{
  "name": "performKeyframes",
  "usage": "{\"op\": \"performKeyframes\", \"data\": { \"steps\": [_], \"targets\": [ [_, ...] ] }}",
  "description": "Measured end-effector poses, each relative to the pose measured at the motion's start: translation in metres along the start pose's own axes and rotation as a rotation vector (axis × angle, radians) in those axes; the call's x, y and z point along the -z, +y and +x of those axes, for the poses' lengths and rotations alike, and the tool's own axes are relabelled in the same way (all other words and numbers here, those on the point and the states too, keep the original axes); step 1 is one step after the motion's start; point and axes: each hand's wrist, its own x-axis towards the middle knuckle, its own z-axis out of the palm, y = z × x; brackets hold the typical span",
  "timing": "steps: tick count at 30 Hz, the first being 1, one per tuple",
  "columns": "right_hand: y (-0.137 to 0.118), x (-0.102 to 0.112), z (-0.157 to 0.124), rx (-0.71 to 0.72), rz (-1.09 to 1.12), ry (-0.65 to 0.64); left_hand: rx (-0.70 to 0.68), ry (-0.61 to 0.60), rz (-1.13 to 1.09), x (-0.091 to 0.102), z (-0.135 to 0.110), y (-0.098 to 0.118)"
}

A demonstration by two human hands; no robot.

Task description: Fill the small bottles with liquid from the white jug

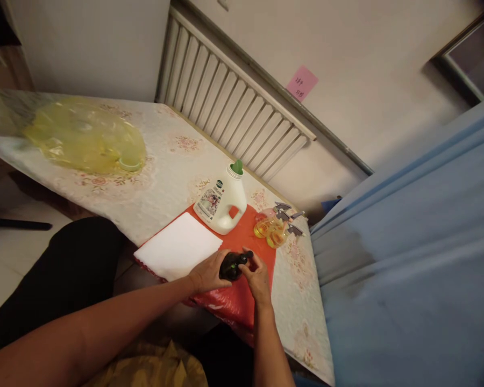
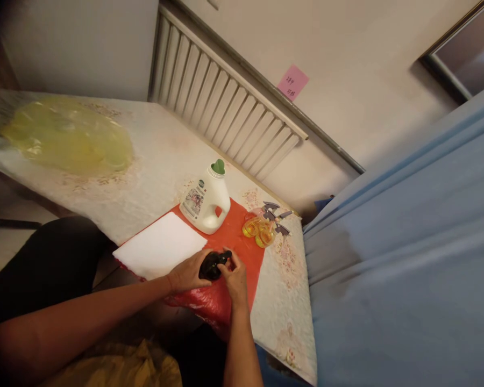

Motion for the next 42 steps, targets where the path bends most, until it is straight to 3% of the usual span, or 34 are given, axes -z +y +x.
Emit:
{"op": "performKeyframes", "data": {
  "steps": [6,12,20,26,32,38,42],
  "targets": [
    [-0.003,-0.011,0.001,0.063,-0.151,0.148,-0.026,-0.010,0.002,0.001,0.000,-0.001],
    [-0.005,-0.002,-0.002,0.015,0.013,-0.006,-0.015,-0.013,0.010,0.002,0.001,0.002],
    [-0.003,-0.013,-0.001,-0.013,-0.143,0.173,-0.021,-0.009,-0.005,0.003,0.000,0.002],
    [-0.004,-0.006,-0.002,0.001,0.057,0.028,0.015,-0.018,-0.023,0.004,0.001,0.003],
    [0.001,-0.017,0.000,-0.013,-0.110,0.235,0.014,-0.015,-0.020,0.009,0.002,0.013],
    [0.003,-0.011,-0.004,0.070,0.007,0.117,0.023,-0.031,-0.021,0.009,0.002,0.012],
    [0.008,-0.014,-0.005,0.025,0.014,0.169,0.021,-0.025,-0.004,0.009,0.002,0.012]
  ]
}}
